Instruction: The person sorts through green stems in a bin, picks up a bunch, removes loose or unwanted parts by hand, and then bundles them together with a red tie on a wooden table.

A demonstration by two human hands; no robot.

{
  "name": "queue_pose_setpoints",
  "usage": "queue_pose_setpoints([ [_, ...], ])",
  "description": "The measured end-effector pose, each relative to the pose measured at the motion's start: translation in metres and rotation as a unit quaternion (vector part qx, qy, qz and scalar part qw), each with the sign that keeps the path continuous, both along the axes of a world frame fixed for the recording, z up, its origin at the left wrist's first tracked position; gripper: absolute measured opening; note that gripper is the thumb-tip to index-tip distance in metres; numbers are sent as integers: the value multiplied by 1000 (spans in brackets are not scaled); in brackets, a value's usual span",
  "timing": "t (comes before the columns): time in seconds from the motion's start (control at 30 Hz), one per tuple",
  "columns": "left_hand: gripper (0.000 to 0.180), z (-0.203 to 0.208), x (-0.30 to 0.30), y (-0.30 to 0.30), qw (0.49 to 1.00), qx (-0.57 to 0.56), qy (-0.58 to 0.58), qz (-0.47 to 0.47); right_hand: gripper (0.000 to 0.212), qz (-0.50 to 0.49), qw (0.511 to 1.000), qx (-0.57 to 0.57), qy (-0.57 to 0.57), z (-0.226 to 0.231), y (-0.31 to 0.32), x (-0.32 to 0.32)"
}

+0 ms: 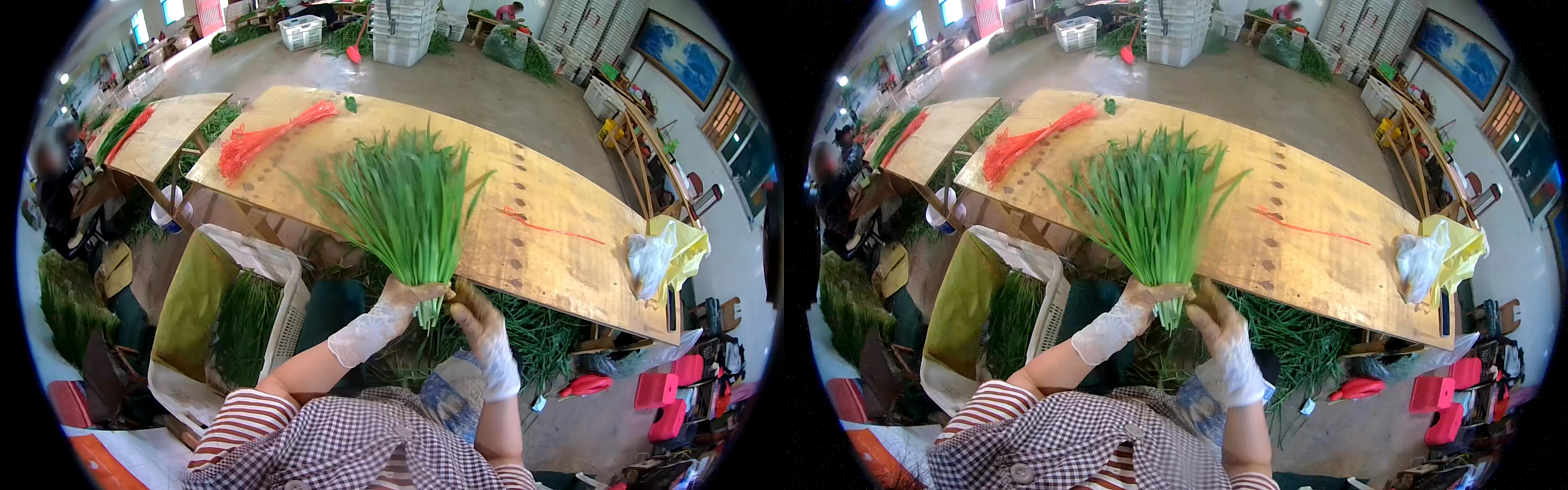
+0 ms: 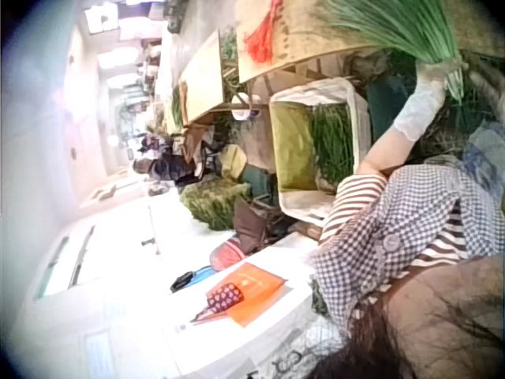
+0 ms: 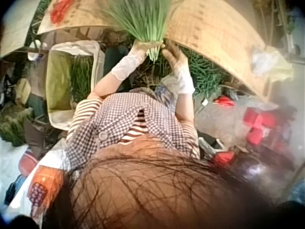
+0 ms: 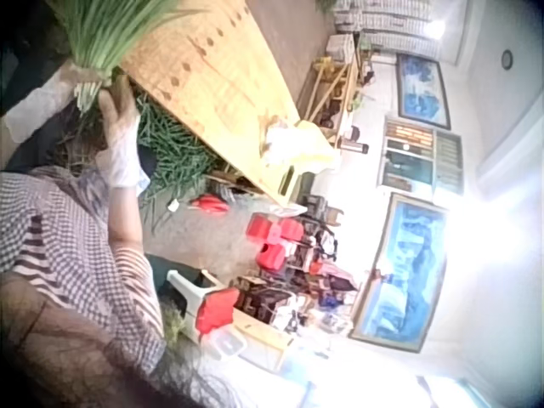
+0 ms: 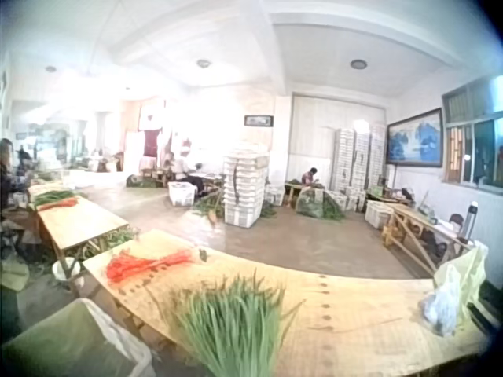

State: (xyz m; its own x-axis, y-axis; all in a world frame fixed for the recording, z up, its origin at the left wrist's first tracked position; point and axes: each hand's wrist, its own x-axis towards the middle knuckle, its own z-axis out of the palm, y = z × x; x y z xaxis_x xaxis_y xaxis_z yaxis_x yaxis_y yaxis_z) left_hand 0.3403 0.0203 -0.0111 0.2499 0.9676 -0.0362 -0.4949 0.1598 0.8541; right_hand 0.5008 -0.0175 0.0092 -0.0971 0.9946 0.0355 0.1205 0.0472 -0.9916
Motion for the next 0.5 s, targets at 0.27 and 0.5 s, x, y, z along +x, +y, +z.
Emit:
queue_pose_setpoints([
  [0.27, 46, 63, 1, 101, 873, 392, 283, 63, 64, 53, 969, 202, 135, 107, 112, -5],
  [0.5, 24, 32, 17, 109, 810, 506, 296, 23, 33, -21, 993, 94, 68, 24, 141, 7],
])
